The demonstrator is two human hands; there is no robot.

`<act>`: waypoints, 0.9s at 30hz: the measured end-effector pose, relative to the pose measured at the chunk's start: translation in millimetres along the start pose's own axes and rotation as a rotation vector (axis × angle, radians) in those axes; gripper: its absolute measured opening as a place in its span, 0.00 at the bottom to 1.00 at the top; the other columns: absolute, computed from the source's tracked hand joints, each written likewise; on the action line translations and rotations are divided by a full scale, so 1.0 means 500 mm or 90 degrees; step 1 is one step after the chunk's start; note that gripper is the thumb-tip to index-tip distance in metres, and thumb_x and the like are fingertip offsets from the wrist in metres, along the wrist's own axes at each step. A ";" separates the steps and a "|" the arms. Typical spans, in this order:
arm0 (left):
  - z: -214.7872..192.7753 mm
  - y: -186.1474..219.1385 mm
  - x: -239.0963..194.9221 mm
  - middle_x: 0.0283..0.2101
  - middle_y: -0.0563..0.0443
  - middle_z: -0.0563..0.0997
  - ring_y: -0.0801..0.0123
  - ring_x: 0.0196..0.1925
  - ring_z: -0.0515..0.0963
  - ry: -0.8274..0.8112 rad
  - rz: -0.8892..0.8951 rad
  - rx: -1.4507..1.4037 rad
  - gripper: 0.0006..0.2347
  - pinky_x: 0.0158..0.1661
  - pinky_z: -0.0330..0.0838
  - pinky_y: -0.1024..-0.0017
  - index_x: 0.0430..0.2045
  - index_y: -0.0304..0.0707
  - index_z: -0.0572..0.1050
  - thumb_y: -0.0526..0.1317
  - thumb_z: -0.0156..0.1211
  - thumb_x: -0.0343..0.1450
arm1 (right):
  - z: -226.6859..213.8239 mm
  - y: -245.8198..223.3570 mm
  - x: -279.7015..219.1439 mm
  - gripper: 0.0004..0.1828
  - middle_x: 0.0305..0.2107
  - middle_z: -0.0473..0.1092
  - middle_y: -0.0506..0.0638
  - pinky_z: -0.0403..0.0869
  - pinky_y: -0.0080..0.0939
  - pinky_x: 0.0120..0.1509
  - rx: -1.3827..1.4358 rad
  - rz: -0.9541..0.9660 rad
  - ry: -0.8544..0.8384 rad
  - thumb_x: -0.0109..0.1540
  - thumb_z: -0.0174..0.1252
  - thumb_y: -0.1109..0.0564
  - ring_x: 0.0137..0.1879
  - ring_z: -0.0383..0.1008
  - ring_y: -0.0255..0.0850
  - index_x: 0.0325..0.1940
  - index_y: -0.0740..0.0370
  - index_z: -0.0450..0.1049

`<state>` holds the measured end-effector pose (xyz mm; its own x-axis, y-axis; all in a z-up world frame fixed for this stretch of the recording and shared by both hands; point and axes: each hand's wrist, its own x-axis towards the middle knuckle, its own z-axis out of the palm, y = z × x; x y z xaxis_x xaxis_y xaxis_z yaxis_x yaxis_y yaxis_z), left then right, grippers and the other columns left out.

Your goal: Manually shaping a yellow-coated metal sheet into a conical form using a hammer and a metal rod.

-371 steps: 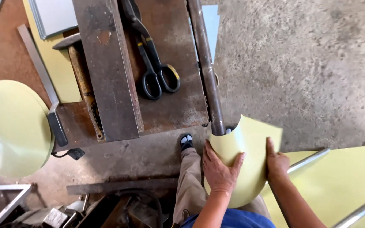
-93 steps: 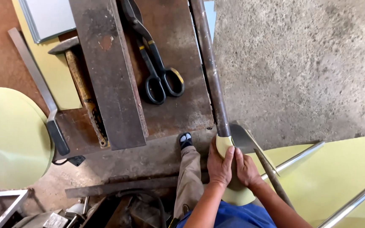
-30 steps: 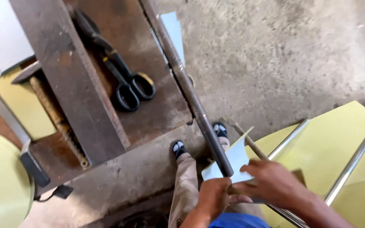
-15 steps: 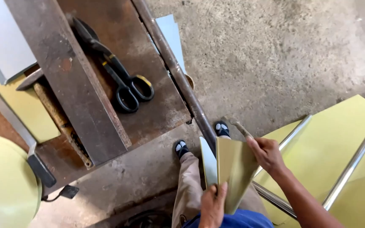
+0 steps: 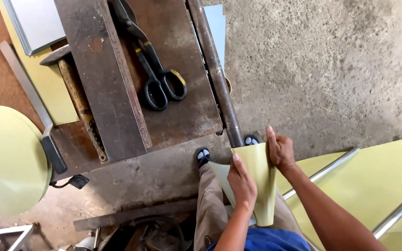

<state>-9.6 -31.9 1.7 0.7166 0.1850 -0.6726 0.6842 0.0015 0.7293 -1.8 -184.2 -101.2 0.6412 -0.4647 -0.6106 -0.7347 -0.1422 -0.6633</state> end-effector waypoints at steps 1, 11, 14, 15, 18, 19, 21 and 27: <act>0.004 0.003 0.000 0.38 0.38 0.84 0.57 0.38 0.82 0.005 -0.001 -0.003 0.29 0.42 0.75 0.63 0.43 0.24 0.76 0.59 0.37 0.77 | 0.008 0.016 0.014 0.40 0.15 0.61 0.48 0.62 0.45 0.30 -0.003 -0.002 -0.005 0.72 0.51 0.35 0.25 0.58 0.36 0.18 0.71 0.66; 0.016 -0.026 0.008 0.34 0.39 0.84 0.55 0.34 0.83 0.043 -0.001 0.051 0.30 0.38 0.75 0.60 0.39 0.25 0.77 0.59 0.36 0.77 | 0.083 0.061 0.061 0.34 0.14 0.58 0.47 0.62 0.41 0.31 0.080 -0.085 -0.214 0.71 0.44 0.39 0.24 0.57 0.35 0.18 0.65 0.63; 0.013 -0.031 0.011 0.33 0.39 0.83 0.54 0.34 0.82 0.035 -0.006 0.038 0.29 0.37 0.75 0.60 0.38 0.25 0.77 0.58 0.36 0.77 | 0.093 0.120 0.089 0.31 0.15 0.59 0.49 0.62 0.44 0.31 0.127 -0.075 -0.217 0.72 0.48 0.41 0.26 0.58 0.37 0.21 0.65 0.65; 0.015 -0.032 0.009 0.33 0.38 0.83 0.54 0.34 0.81 0.033 -0.013 -0.009 0.29 0.37 0.76 0.60 0.38 0.24 0.77 0.58 0.38 0.77 | 0.088 0.145 0.101 0.30 0.17 0.60 0.49 0.60 0.48 0.31 0.169 -0.025 -0.204 0.72 0.51 0.42 0.28 0.59 0.38 0.24 0.66 0.68; 0.007 0.001 -0.009 0.36 0.41 0.85 0.56 0.37 0.82 0.069 -0.034 -0.013 0.28 0.41 0.75 0.63 0.39 0.26 0.78 0.58 0.39 0.77 | -0.002 0.008 0.037 0.33 0.18 0.65 0.66 0.67 0.54 0.33 -0.222 -0.213 -0.016 0.71 0.47 0.39 0.25 0.69 0.58 0.22 0.67 0.72; 0.009 0.022 -0.003 0.36 0.41 0.85 0.56 0.37 0.82 0.066 -0.026 -0.018 0.28 0.41 0.75 0.63 0.39 0.26 0.78 0.58 0.39 0.77 | -0.003 -0.036 0.030 0.33 0.18 0.65 0.66 0.67 0.54 0.33 -0.221 -0.221 -0.011 0.71 0.47 0.39 0.25 0.69 0.58 0.22 0.67 0.72; 0.007 0.046 -0.013 0.35 0.41 0.84 0.58 0.35 0.82 0.159 -0.074 0.081 0.27 0.38 0.75 0.63 0.42 0.29 0.75 0.58 0.38 0.76 | -0.013 -0.096 -0.006 0.33 0.21 0.70 0.68 0.68 0.59 0.37 -0.350 -0.255 0.053 0.69 0.47 0.38 0.30 0.72 0.67 0.21 0.65 0.75; 0.027 -0.018 0.008 0.35 0.38 0.85 0.56 0.34 0.80 0.127 -0.071 -0.057 0.28 0.38 0.74 0.62 0.38 0.23 0.77 0.57 0.38 0.77 | 0.053 0.044 0.083 0.35 0.21 0.66 0.71 0.67 0.58 0.37 -0.214 -0.226 -0.104 0.74 0.43 0.40 0.27 0.64 0.65 0.23 0.70 0.71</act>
<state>-11.3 -44.4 -9.2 0.5899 0.3688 -0.7183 0.7367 0.1182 0.6658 14.5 -183.4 -152.3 0.8708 -0.1982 -0.4500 -0.4785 -0.5526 -0.6824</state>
